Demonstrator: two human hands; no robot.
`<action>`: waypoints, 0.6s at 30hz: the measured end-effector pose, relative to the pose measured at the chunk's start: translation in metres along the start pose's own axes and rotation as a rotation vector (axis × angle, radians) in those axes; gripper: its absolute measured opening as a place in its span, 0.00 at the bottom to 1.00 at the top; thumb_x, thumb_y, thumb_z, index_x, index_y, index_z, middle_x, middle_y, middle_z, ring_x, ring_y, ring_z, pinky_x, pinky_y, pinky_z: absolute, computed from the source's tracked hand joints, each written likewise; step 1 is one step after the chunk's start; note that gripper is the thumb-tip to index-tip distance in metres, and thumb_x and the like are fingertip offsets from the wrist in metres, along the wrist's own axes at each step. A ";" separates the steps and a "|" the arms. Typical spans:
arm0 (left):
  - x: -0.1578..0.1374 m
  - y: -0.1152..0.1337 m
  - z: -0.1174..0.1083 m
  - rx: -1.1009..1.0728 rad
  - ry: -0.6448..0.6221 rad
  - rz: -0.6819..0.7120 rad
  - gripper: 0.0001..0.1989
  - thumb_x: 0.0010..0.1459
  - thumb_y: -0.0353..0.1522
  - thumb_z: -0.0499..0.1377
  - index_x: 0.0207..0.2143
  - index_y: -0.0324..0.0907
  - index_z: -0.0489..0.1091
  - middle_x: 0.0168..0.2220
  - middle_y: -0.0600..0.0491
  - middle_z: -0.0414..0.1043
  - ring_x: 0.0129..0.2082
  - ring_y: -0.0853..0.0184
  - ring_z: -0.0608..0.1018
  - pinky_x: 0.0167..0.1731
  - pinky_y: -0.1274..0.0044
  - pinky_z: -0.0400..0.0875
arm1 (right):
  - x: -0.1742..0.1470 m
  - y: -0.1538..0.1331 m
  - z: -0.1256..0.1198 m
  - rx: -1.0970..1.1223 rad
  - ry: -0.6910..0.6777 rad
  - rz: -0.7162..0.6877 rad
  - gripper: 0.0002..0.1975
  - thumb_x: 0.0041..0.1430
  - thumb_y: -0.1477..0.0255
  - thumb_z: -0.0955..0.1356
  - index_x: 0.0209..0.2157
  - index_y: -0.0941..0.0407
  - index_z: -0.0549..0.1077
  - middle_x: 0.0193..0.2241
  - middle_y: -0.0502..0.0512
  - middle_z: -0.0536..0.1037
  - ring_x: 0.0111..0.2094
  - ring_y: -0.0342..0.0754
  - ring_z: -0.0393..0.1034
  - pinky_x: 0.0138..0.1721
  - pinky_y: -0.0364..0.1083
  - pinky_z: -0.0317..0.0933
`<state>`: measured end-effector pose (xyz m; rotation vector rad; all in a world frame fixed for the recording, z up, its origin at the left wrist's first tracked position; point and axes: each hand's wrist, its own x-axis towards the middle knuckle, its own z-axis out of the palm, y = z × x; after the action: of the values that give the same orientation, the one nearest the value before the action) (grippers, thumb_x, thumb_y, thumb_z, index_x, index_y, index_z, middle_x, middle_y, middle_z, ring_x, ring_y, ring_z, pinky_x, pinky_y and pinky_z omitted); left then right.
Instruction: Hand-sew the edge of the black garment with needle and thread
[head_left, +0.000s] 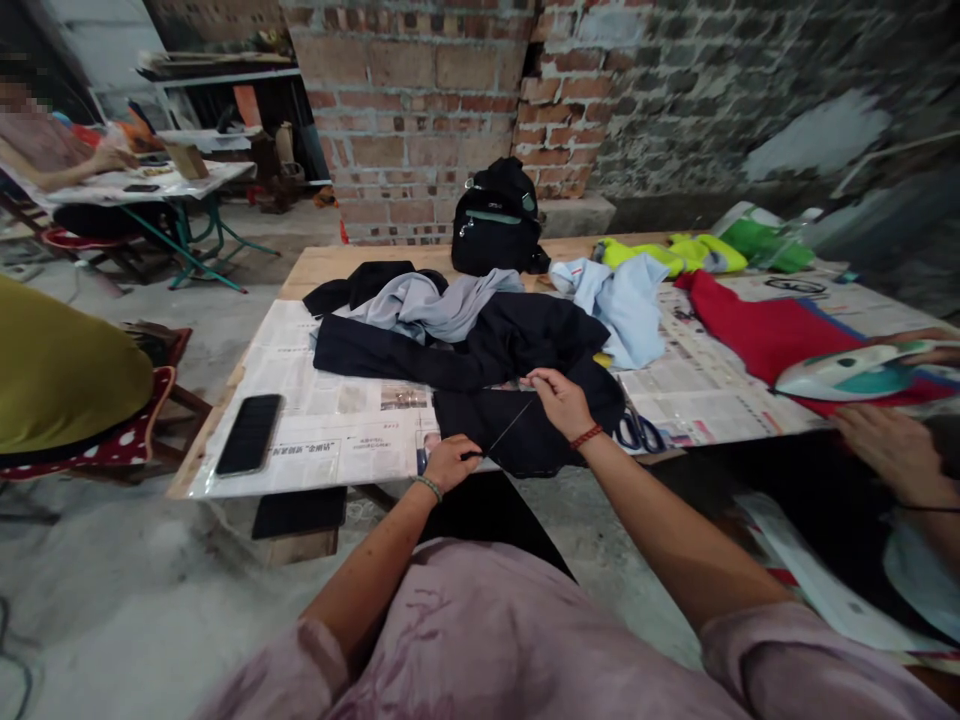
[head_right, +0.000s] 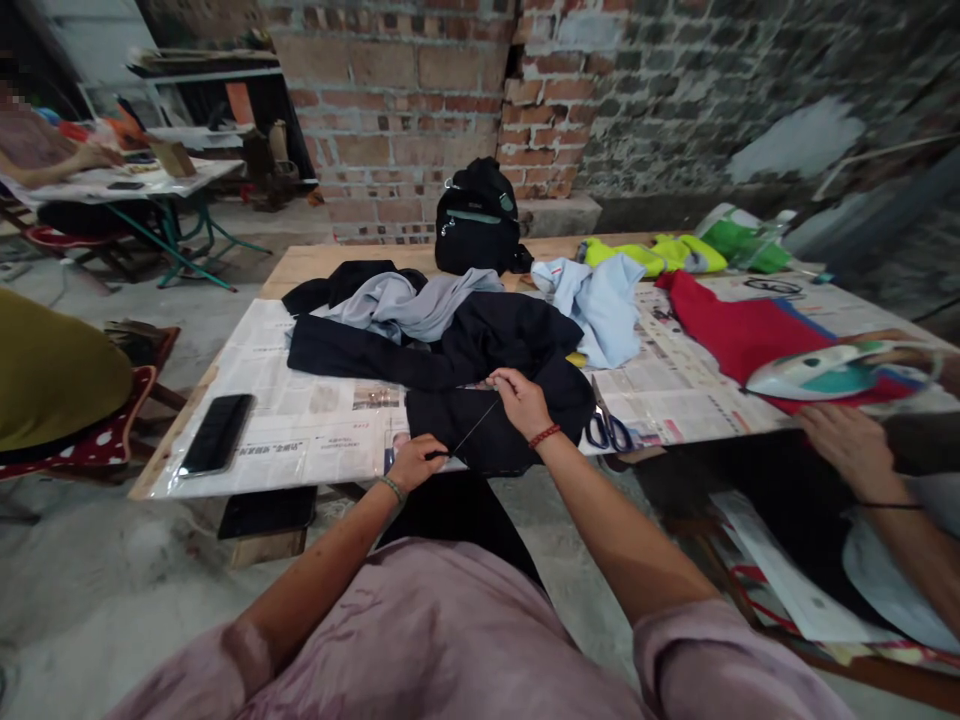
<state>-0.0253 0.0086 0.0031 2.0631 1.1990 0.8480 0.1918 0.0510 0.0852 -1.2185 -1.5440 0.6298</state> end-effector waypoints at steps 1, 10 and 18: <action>0.000 0.000 0.000 -0.002 -0.002 -0.001 0.06 0.47 0.27 0.57 0.28 0.41 0.73 0.26 0.54 0.69 0.29 0.71 0.71 0.32 0.80 0.65 | 0.001 0.001 -0.001 0.054 0.029 0.038 0.11 0.53 0.66 0.62 0.34 0.56 0.70 0.31 0.54 0.75 0.36 0.45 0.69 0.42 0.47 0.60; -0.002 -0.001 -0.004 -0.041 0.000 -0.010 0.08 0.46 0.26 0.56 0.29 0.42 0.73 0.28 0.55 0.69 0.30 0.72 0.72 0.34 0.80 0.65 | 0.003 0.007 -0.001 0.468 0.200 0.280 0.12 0.48 0.65 0.65 0.34 0.57 0.68 0.23 0.47 0.72 0.25 0.41 0.71 0.32 0.44 0.65; -0.003 -0.001 -0.004 -0.041 0.024 -0.001 0.08 0.47 0.27 0.57 0.31 0.42 0.73 0.28 0.54 0.70 0.30 0.71 0.72 0.34 0.79 0.66 | 0.011 -0.005 -0.030 0.630 0.259 0.276 0.10 0.47 0.68 0.66 0.33 0.57 0.66 0.22 0.46 0.72 0.26 0.42 0.72 0.33 0.45 0.66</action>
<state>-0.0299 0.0067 0.0042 2.0244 1.1857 0.8919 0.2178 0.0540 0.1034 -0.9763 -0.8646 1.0037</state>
